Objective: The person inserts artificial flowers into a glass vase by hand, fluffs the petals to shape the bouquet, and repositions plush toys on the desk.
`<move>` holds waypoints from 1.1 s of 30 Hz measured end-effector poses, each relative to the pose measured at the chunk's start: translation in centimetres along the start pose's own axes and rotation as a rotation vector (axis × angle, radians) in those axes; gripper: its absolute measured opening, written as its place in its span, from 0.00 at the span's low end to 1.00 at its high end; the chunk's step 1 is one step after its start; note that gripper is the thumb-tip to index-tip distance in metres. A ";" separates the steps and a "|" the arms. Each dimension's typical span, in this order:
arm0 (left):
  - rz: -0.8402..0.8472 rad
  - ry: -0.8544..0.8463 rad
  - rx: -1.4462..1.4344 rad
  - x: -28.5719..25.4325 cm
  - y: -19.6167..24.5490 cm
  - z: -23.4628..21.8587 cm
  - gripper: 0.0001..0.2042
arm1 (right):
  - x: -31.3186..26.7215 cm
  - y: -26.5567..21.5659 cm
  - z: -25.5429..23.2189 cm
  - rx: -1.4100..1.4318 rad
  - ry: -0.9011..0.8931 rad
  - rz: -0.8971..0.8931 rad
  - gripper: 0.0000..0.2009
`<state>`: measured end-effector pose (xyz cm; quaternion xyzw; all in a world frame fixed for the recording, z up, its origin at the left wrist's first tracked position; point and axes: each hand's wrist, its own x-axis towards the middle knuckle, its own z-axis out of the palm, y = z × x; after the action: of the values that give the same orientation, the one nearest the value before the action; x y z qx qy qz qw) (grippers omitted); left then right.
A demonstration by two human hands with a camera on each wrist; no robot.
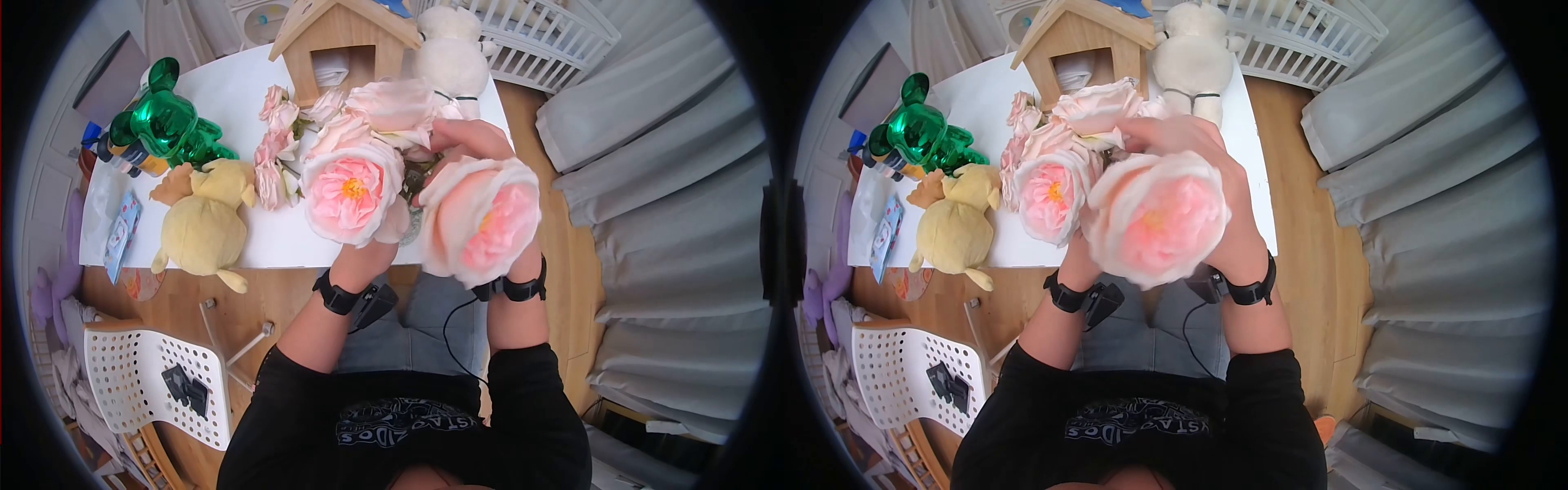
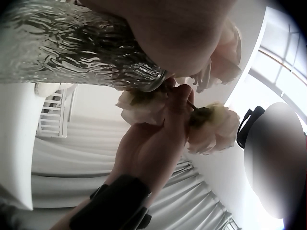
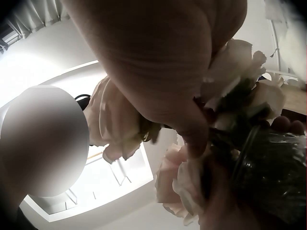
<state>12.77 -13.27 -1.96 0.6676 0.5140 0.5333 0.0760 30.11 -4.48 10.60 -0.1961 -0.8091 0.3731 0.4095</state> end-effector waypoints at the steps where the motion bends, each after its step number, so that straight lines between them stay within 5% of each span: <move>1: 0.000 0.000 0.002 0.0 0.0 0.0 0.19 | -0.2 -0.4 0.4 0.002 0.000 -0.001 0.35; 7: -0.084 -0.219 0.003 -0.5 -0.9 -0.5 0.19 | -1.4 -0.2 2.0 0.236 0.256 -0.084 0.32; 15: -0.171 -0.158 -0.379 -0.4 -1.1 0.2 0.25 | 0.1 0.1 0.2 -0.397 0.134 -0.674 0.11; 18: -0.076 -0.107 -0.297 2.8 2.8 -1.1 0.28 | -0.2 0.7 0.6 -0.530 0.123 -0.611 0.14; 22: -0.091 -0.098 -0.410 2.5 2.0 -1.0 0.29 | -0.7 -1.2 0.9 -0.520 0.074 -0.491 0.17; 24: 0.079 -0.137 -0.163 2.7 0.9 -1.1 0.36 | -0.8 -0.2 0.9 -0.481 0.104 -0.528 0.18; 33: 0.156 -0.229 -0.122 2.6 0.8 -1.7 0.27 | -1.4 0.3 1.1 -0.256 0.137 -0.551 0.24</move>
<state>11.65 -12.39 0.97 0.7563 0.4151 0.4879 0.1329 30.04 -5.63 9.23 -0.0442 -0.8429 0.1291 0.5205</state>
